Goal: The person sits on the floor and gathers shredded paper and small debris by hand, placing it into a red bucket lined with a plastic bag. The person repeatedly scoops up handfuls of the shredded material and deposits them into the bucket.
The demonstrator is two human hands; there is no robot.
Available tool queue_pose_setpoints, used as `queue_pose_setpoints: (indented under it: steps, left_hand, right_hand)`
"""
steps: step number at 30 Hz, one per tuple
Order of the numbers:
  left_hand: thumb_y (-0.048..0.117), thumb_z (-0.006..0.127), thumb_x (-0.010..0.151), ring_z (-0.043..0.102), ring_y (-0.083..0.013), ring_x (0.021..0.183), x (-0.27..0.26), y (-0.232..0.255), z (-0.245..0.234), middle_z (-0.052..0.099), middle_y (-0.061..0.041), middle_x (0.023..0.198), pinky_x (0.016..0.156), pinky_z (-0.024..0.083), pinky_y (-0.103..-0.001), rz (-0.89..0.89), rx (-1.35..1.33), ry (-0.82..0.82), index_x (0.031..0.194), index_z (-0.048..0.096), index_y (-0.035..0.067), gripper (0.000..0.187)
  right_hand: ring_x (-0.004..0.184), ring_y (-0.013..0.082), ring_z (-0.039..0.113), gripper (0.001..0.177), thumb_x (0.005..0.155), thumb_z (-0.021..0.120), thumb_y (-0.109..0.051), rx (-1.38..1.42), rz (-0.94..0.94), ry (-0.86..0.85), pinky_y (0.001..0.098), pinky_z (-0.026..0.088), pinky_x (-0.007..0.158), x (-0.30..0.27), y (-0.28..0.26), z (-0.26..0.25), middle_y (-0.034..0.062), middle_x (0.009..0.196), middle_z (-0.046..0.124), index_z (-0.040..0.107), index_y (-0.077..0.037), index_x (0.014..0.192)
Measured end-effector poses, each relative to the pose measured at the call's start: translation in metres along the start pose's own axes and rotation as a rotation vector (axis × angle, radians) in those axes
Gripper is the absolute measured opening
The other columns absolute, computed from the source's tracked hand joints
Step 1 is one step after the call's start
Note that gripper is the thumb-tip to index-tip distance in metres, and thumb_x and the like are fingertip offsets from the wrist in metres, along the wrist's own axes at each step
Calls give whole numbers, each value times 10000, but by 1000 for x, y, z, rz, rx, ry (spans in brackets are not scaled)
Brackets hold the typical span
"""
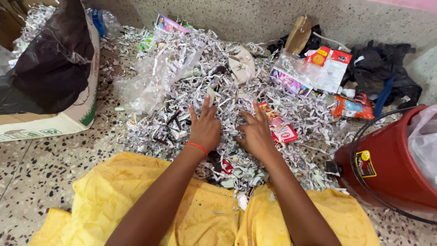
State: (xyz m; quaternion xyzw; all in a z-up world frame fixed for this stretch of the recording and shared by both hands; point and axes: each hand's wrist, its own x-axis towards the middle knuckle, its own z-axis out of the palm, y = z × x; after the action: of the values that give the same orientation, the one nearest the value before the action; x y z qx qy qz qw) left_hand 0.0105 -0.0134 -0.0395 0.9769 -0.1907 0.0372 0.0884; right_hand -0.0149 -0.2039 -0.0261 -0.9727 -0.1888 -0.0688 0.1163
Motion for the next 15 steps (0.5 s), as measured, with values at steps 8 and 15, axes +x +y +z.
queue_pose_setpoints:
  steps: [8,15]
  left_hand:
    - [181,757,713,89,-352,1572,-9,-2,-37,445,-137,1533,1182,84,-777,-2,-217,209,761,800,159,68]
    - [368,865,601,-4,-393,1538,-12,-4,-51,271,-179,1603,1115,41,-821,-4,-221,9,897,803,171,361]
  right_hand:
    - [1549,434,237,239,700,865,-241,65,-28,195,584,216,1258,0,17,-27,69,1459,597,843,-144,918]
    - [1495,493,74,658,619,921,-489,45,30,-88,661,134,1158,-1,8,-38,174,1602,359,791,-163,1175]
